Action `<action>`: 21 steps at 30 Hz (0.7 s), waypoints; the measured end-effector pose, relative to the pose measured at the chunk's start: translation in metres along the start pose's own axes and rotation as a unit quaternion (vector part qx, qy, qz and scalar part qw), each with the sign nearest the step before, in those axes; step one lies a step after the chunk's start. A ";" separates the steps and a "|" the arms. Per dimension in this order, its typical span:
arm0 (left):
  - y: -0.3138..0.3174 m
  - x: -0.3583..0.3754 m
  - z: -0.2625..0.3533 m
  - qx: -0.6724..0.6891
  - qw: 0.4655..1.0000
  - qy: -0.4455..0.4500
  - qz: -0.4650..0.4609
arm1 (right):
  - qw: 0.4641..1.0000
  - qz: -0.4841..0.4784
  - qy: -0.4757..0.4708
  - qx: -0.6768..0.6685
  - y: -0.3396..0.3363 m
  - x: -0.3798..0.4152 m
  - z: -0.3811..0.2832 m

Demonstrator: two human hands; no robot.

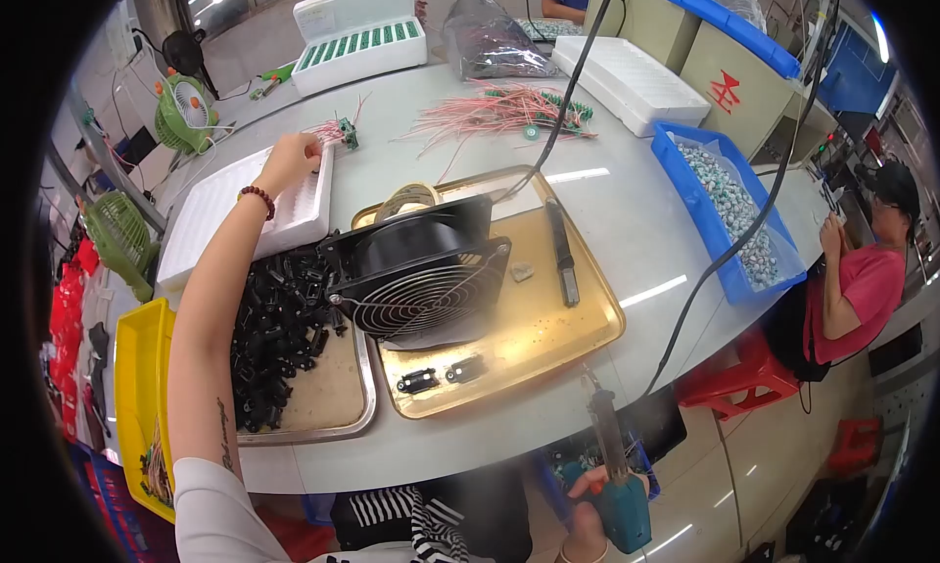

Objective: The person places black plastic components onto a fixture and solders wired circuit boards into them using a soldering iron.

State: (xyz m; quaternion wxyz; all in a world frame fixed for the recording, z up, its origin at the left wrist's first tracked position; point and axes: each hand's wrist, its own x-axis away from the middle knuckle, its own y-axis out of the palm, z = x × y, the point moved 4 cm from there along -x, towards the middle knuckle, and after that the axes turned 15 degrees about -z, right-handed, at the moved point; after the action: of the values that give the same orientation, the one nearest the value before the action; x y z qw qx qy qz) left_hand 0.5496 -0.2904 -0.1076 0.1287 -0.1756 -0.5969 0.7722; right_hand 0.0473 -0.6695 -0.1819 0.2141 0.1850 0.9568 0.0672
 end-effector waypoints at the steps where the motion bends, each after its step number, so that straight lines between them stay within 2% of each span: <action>1: 0.000 -0.001 -0.003 0.014 1.000 -0.004 -0.002 | 1.000 -0.004 -0.002 0.000 0.001 -0.001 0.000; 2: 0.000 -0.003 -0.006 0.028 1.000 -0.008 -0.005 | 1.000 -0.006 -0.004 0.001 0.001 -0.001 -0.001; 5: -0.003 -0.004 -0.013 0.135 0.984 -0.113 -0.013 | 1.000 -0.010 0.002 0.017 0.001 -0.002 -0.002; 8: -0.007 -0.014 -0.032 0.181 0.978 -0.092 0.052 | 0.999 -0.018 0.006 0.030 0.000 -0.001 -0.001; 10: -0.025 -0.007 -0.022 0.327 0.934 -0.056 0.131 | 0.998 -0.024 0.005 0.059 0.000 0.000 0.000; 12: -0.052 0.009 0.003 0.459 0.860 -0.027 0.224 | 0.993 -0.027 0.008 0.117 -0.001 0.004 -0.001; 15: -0.078 0.033 0.008 0.535 0.809 0.042 0.238 | 0.988 0.003 0.021 0.150 0.015 -0.007 -0.012; 18: -0.095 0.093 0.055 0.431 0.887 0.094 0.135 | 0.994 -0.002 0.010 0.113 0.019 -0.008 -0.011; 20: -0.089 0.135 0.083 0.340 0.930 0.097 0.106 | 0.996 -0.001 0.016 0.087 0.025 -0.010 -0.014; 21: -0.082 0.160 0.096 0.329 0.940 0.056 0.072 | 0.997 -0.001 0.019 0.074 0.027 -0.009 -0.015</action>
State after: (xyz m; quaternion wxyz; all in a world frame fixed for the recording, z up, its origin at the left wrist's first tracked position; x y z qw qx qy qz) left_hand 0.3632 -0.2881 -0.0251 0.1563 -0.2089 -0.2872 0.9217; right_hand 0.0570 -0.6490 -0.1592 0.1817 0.1985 0.9631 -0.0005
